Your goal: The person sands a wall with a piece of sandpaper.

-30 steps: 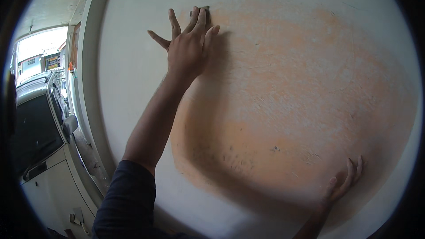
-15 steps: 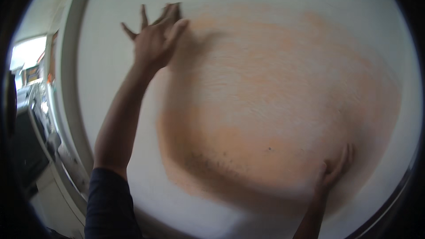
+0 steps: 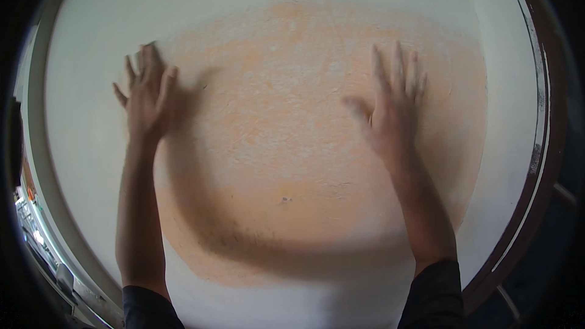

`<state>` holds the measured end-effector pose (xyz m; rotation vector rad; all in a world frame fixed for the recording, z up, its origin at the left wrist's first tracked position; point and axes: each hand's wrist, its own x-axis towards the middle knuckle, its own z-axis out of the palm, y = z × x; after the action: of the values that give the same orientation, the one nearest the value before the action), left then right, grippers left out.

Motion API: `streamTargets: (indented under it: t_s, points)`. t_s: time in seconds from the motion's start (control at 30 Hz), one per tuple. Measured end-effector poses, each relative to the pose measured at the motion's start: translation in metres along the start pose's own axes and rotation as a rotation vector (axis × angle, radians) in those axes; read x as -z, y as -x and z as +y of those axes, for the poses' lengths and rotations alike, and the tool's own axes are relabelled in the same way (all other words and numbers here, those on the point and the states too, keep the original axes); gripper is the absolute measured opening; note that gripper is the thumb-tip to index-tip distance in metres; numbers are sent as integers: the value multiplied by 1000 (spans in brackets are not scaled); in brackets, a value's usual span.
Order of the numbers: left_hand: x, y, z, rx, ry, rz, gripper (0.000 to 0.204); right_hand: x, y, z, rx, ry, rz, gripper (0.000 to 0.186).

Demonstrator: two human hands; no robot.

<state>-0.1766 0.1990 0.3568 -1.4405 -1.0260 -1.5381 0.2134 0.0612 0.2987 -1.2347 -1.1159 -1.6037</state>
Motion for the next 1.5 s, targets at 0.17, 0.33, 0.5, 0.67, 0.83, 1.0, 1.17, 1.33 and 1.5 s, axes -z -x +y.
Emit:
streamTargets:
  t_s: [0.17, 0.33, 0.5, 0.67, 0.83, 1.0, 1.17, 1.33, 1.5]
  points:
    - [10, 23, 161, -484, 114, -73, 83, -21, -19, 61, -178, 11, 53, 87]
    - [10, -24, 190, -339, 122, 3, 78, 6, 10, 91, -197, -55, -53, 84]
    - [-7, 11, 269, -276, 105, 96, 84, 22, 57, 131, -161, -222, -109, 84]
    - [-3, 21, 403, -456, 263, -106, 86, 34, 96, 178, -131, -167, -145, 80]
    - [-11, -11, 464, -312, 289, 0, 85, 45, 133, 243, -307, -506, 59, 82]
    - [-40, -22, 575, -467, 220, 94, 76, 36, 149, 237, -282, -199, -76, 82]
    - [-39, -19, 668, -560, 144, 59, 71, 47, 153, 243, -321, -362, -17, 82]
    - [-42, -42, 686, -559, 46, 71, 69, 39, 156, 239, -323, -346, -4, 79]
    - [-28, 9, 688, -719, 39, -31, 65, 48, 167, 254, -323, -378, -32, 79]
